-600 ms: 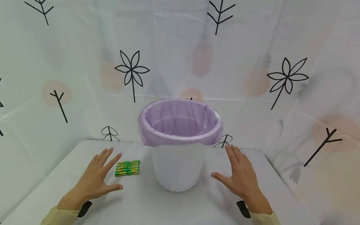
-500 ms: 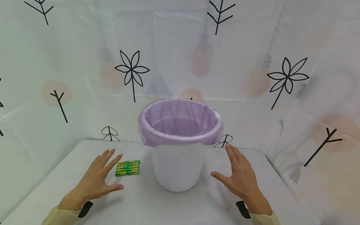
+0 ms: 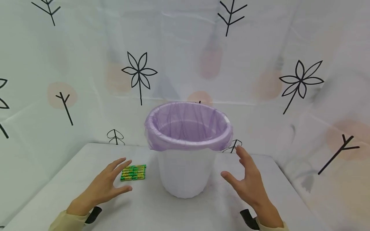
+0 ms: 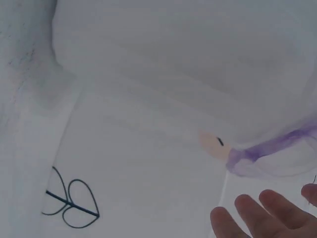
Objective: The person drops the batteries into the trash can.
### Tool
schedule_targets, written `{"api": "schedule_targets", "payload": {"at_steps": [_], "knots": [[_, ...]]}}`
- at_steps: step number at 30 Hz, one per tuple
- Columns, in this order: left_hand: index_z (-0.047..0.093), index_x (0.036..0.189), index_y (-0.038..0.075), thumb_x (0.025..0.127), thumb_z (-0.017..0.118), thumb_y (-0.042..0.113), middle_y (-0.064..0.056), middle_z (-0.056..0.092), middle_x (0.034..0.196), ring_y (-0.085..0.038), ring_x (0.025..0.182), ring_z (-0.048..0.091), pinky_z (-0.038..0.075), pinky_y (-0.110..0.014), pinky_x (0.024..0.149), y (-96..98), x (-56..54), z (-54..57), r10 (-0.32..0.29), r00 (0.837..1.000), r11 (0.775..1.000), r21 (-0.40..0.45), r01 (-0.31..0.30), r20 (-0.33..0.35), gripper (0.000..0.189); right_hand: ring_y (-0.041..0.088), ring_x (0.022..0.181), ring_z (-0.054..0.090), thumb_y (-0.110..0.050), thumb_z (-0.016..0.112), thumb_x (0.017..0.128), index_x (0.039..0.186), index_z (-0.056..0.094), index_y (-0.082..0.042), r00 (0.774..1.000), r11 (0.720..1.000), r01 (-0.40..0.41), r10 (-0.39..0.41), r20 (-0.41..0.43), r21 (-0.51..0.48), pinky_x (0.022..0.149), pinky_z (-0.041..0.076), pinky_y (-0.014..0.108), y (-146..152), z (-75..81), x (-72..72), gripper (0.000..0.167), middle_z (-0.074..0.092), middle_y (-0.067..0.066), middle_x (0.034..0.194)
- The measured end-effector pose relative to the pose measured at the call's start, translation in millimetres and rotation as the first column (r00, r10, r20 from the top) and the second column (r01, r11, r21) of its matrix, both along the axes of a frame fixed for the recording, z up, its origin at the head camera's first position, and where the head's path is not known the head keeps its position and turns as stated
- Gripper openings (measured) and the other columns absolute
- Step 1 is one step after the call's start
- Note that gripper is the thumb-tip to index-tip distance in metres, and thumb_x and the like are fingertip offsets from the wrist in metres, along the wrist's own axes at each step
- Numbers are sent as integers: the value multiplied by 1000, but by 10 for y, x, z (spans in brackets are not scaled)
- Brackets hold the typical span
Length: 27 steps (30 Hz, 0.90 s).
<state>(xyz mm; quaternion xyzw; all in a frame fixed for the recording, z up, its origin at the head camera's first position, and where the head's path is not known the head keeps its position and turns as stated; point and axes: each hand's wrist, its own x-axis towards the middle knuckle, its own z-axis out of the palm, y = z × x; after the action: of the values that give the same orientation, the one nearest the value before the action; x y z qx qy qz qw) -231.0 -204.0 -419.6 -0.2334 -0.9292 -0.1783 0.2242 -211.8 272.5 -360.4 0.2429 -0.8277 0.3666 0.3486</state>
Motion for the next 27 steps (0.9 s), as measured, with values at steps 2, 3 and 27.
{"api": "schedule_targets", "payload": {"at_steps": [2, 3, 27], "knots": [[44, 143, 24, 69, 79, 54, -12, 43, 143, -35, 124, 47, 44, -55, 92, 22, -19, -9, -5, 1000, 1000, 11, 5, 3, 88, 5, 129, 42, 0, 80, 72, 149, 30, -13, 999, 998, -37, 38, 8, -51, 97, 36, 11, -29, 64, 17, 93, 43, 1, 144], [45, 142, 24, 69, 80, 52, -12, 44, 142, -35, 123, 48, 45, -55, 91, 34, -29, -12, -8, 1000, 1000, 18, 8, 8, 87, 5, 129, 43, 1, 77, 74, 149, 29, -13, 998, 996, -53, 54, 18, -77, 96, 37, 11, -45, 96, 22, 90, 43, 0, 144], [58, 128, 17, 73, 83, 28, 0, 55, 119, -18, 109, 52, 47, -42, 92, 153, -217, -69, -48, 980, 997, 64, 36, 194, 61, 20, 115, 49, -11, 61, 91, 145, 35, -13, 971, 832, -142, 222, 87, -537, 86, 44, 16, -583, 561, -165, 60, 45, 17, 136]]}}
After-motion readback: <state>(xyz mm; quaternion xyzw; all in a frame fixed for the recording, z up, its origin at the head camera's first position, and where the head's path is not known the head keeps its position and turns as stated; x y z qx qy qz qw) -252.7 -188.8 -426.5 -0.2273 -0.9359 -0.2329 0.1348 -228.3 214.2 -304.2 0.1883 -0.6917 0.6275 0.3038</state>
